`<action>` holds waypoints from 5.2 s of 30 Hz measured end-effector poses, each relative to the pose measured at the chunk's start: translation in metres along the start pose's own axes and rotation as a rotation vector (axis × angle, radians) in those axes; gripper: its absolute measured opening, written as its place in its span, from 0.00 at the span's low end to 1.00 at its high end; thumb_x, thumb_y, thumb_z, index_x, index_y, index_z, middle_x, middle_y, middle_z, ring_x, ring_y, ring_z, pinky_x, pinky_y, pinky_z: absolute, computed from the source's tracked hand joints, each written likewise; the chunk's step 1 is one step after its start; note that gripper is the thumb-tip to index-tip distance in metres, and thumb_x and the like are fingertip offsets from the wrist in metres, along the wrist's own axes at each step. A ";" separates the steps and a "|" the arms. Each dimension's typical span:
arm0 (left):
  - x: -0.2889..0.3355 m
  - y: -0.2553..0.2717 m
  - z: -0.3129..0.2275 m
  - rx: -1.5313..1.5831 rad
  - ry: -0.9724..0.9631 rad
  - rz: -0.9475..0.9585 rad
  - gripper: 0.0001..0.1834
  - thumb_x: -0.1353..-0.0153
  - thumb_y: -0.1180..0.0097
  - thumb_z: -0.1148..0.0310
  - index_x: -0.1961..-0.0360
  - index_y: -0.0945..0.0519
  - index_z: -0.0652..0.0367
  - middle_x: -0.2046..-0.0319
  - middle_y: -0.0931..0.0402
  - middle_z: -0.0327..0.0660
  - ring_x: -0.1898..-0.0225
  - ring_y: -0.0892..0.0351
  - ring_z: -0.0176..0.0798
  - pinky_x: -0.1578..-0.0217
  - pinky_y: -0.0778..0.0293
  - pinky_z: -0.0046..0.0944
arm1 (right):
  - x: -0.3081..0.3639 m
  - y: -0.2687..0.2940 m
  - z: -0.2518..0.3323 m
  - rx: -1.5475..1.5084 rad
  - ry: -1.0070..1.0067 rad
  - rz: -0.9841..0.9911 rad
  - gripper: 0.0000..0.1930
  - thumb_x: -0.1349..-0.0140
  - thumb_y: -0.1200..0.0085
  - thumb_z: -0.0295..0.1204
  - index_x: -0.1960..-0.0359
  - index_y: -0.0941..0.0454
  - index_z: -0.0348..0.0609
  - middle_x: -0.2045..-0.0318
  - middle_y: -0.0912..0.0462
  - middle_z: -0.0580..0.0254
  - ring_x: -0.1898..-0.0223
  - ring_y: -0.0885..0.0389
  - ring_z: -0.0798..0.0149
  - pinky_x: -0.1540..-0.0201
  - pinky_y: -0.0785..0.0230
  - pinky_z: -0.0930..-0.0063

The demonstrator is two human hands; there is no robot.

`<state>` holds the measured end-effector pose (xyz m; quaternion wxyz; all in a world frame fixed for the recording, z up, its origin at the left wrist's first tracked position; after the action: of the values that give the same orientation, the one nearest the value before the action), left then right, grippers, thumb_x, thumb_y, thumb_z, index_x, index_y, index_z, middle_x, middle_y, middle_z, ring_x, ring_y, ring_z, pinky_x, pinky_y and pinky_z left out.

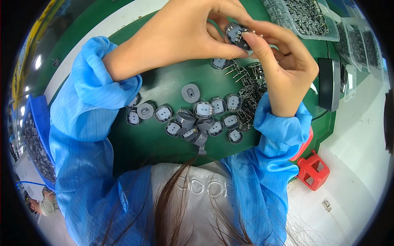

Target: The person assembles small electronic components by hand. They pick up grey plastic housings and insert metal pin connectors into them, repeating the process for multiple units on a green workbench.

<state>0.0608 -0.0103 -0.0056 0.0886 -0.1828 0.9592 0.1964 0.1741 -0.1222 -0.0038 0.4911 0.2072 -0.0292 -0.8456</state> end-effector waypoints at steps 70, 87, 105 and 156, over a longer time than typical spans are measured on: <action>-0.011 0.114 0.059 -1.130 0.292 -0.311 0.11 0.37 0.44 0.75 0.58 0.17 0.73 0.59 0.16 0.57 0.47 0.19 0.56 0.43 0.25 0.50 | 0.002 -0.002 -0.018 0.394 0.051 0.442 0.21 0.49 0.26 0.28 0.52 0.17 0.43 0.73 0.14 0.63 0.68 0.17 0.57 0.60 0.24 0.66; -0.004 -0.008 0.028 -0.327 -0.050 0.445 0.16 0.49 0.28 0.71 0.57 0.15 0.59 0.48 0.22 0.43 0.45 0.23 0.49 0.48 0.27 0.47 | -0.001 0.013 -0.027 -0.338 -0.286 0.054 0.13 0.34 0.38 0.24 0.48 0.17 0.37 0.60 0.14 0.61 0.61 0.15 0.70 0.56 0.23 0.77; -0.005 0.004 0.009 0.219 0.290 0.133 0.16 0.42 0.31 0.84 0.53 0.20 0.74 0.60 0.14 0.52 0.55 0.12 0.37 0.53 0.14 0.34 | 0.003 0.002 -0.002 0.227 0.170 -0.111 0.07 0.44 0.32 0.16 0.63 0.12 0.34 0.61 0.12 0.57 0.60 0.13 0.67 0.55 0.17 0.74; 0.005 -0.003 0.029 0.491 0.282 0.098 0.19 0.41 0.34 0.83 0.48 0.18 0.73 0.58 0.13 0.53 0.58 0.13 0.33 0.54 0.17 0.29 | 0.008 -0.002 0.007 0.388 0.284 -0.209 0.10 0.48 0.32 0.13 0.65 0.15 0.39 0.63 0.13 0.58 0.60 0.12 0.62 0.54 0.17 0.72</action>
<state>0.0601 -0.0031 -0.0342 -0.0137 -0.1350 0.9886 -0.0652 0.1657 -0.1291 -0.0003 0.3514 0.4162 -0.1000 -0.8326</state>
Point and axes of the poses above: each hand's wrist, its own x-axis away from the middle knuckle, its own y-axis out of the back of the hand, z = x × y, the point moved 6 cm from there along -x, towards the middle knuckle
